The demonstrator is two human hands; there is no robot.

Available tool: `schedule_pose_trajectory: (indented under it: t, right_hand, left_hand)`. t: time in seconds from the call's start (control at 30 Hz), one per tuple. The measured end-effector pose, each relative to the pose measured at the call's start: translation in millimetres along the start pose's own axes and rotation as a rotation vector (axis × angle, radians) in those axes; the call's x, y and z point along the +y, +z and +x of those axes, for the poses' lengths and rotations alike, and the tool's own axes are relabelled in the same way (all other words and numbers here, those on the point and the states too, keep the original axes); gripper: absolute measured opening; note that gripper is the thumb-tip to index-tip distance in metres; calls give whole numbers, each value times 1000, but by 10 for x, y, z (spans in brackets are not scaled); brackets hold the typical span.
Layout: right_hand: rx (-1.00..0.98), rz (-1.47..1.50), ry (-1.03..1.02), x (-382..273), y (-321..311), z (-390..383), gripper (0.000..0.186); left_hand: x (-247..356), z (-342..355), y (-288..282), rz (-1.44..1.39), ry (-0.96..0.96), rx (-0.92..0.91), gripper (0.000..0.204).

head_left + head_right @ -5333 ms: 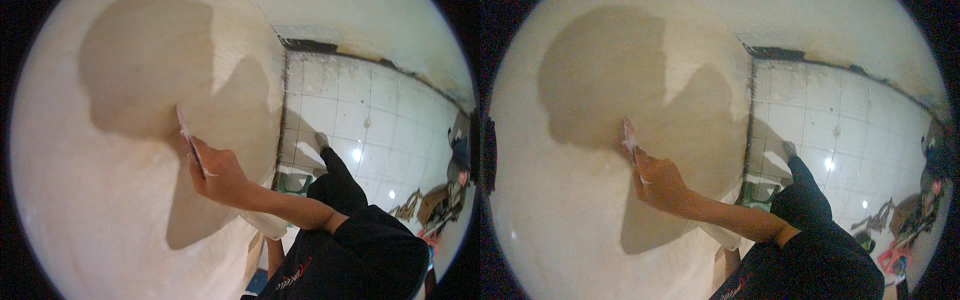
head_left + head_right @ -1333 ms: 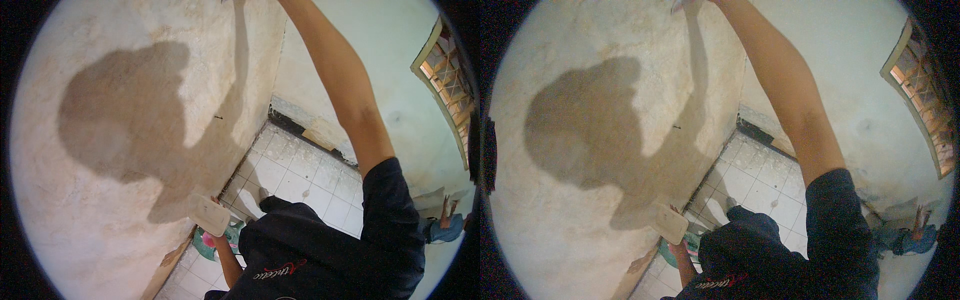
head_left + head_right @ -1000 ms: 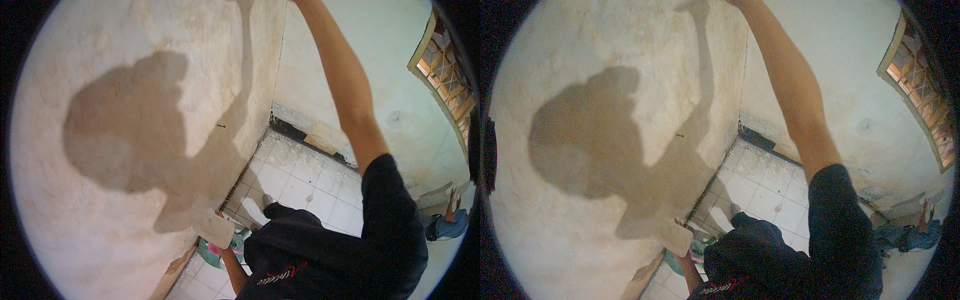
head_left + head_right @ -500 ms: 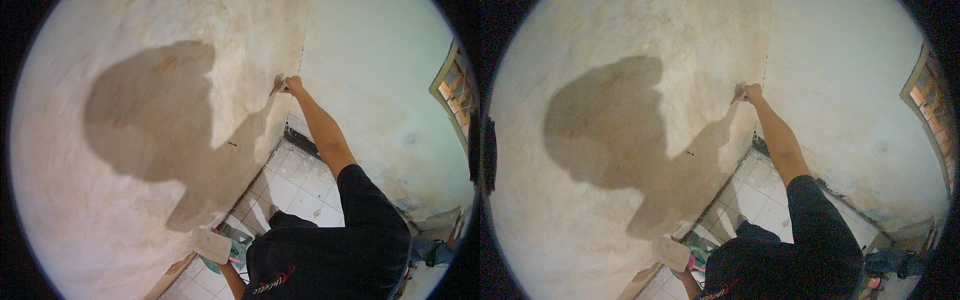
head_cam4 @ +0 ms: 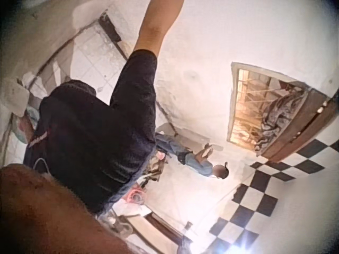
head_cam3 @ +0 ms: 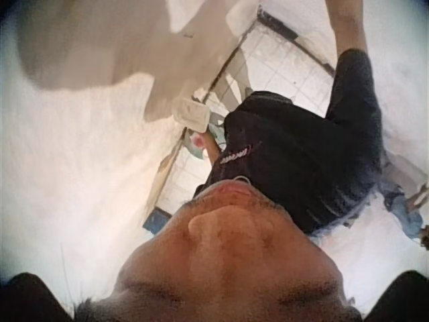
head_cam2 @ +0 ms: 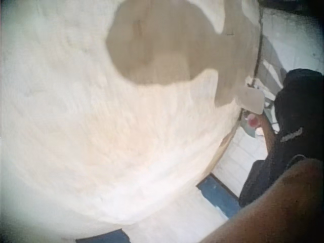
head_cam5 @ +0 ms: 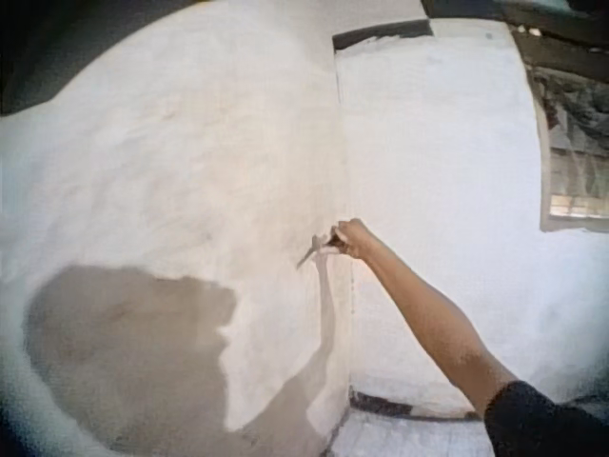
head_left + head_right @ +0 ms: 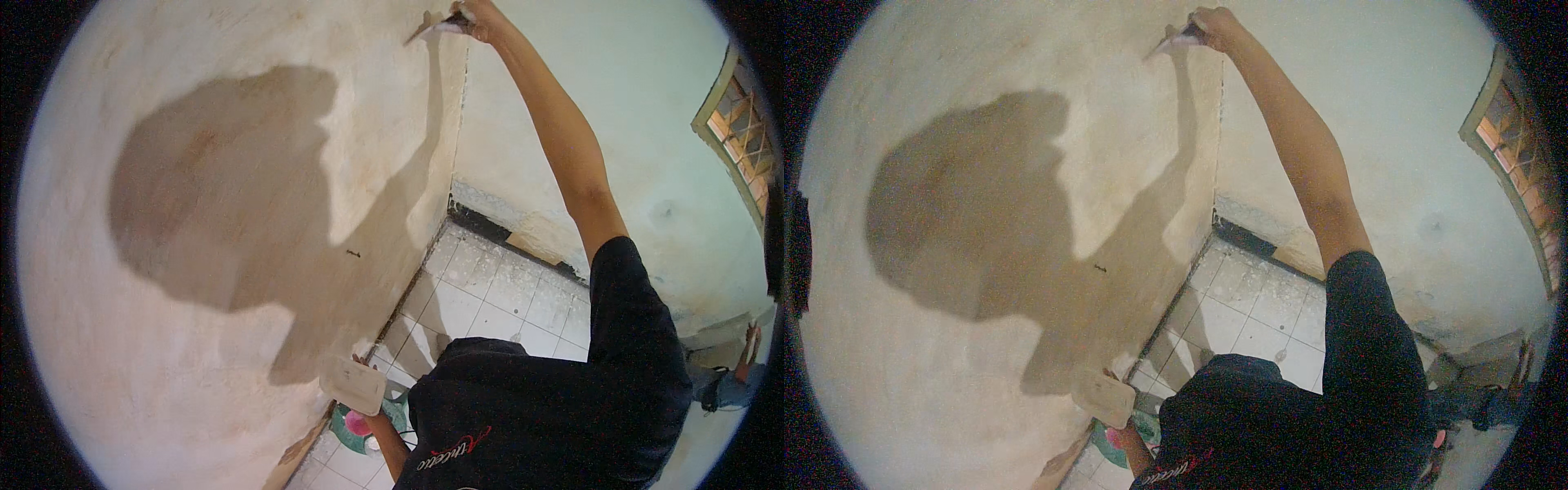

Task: The person applies a pink-colored putty to a wall using a spatula, repeatedly scooping the material from a plastic container and spreading it over the surface.

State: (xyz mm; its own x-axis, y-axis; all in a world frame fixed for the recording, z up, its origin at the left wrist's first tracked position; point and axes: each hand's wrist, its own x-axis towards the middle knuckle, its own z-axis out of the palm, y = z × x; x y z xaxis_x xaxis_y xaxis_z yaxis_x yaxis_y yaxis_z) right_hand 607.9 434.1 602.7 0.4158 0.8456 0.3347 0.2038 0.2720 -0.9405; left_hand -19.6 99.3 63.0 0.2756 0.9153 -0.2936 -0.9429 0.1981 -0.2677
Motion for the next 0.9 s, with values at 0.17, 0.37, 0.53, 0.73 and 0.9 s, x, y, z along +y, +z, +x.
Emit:
schedule_pose_trajectory:
  t: [0.17, 0.37, 0.53, 0.73, 0.9]
  right_hand:
    - [95, 430, -153, -228, 39, -941, 23]
    - [207, -61, 189, 1214, 702, -2304, 28]
    - [442, 64, 547, 3162, 915, -2708, 29]
    - [197, -222, 360, 3157, 996, -2401, 20]
    - [28, -202, 259, 2258, 1467, -1874, 24]
  left_hand:
    - [98, -286, 157, 137, 22, -11, 68]
    - [-48, -709, 2, 267, -35, -29, 69]
    - [-196, -1181, -382, 160, -73, 115, 71]
    - [-285, -1656, -393, -705, -183, 84, 73]
    - [-112, -2035, -934, -109, -65, -27, 72]
